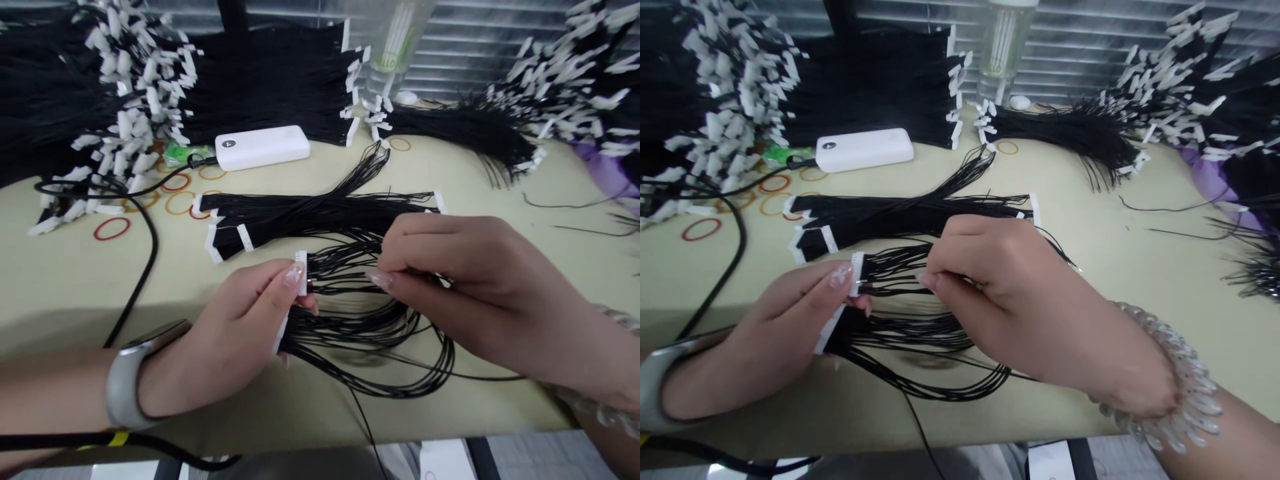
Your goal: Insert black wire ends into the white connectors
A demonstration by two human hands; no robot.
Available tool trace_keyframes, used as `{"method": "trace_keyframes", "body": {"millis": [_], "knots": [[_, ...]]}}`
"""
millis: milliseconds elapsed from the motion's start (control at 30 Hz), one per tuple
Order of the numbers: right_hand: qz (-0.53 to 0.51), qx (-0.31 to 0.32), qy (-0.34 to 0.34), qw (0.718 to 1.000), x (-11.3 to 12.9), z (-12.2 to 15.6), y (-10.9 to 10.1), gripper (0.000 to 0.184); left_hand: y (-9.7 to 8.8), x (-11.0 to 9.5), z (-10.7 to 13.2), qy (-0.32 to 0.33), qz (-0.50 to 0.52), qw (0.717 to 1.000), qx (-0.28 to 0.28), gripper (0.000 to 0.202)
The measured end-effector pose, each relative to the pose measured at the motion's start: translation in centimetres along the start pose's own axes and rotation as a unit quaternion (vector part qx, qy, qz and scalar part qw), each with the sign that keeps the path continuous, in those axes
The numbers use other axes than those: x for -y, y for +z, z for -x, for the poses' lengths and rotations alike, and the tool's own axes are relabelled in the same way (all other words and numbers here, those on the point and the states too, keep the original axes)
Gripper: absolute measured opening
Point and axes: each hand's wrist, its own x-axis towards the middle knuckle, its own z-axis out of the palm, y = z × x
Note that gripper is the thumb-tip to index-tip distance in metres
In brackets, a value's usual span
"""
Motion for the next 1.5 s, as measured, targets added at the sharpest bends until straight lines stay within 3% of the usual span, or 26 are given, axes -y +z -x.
{"method": "trace_keyframes", "body": {"millis": [500,667,767,1133,1300,1500], "knots": [[-0.057,0.022,0.036,0.998,0.5,-0.2,-0.1,0.025,0.0,0.0,0.0,-0.017,0.005,1.0,0.005,0.035],[0.034,-0.01,-0.017,0.999,0.1,0.1,1.3,0.015,-0.1,0.1,0.3,-0.001,-0.02,1.0,0.009,0.034],[0.072,0.012,-0.043,0.996,0.2,0.2,2.2,0.012,0.0,0.3,0.3,0.015,-0.034,0.999,0.027,0.031],[0.06,-0.011,-0.093,0.994,0.8,0.5,3.5,0.018,-0.1,-0.1,0.5,0.043,-0.067,0.994,0.069,0.028],[0.028,-0.005,-0.06,0.998,0.7,0.3,3.0,0.017,-0.1,0.0,0.4,0.052,-0.063,0.994,0.067,0.03],[-0.012,0.021,0.037,0.999,-0.8,0.0,0.7,0.008,-0.5,0.2,0.7,0.023,-0.048,0.997,0.055,0.033]]}}
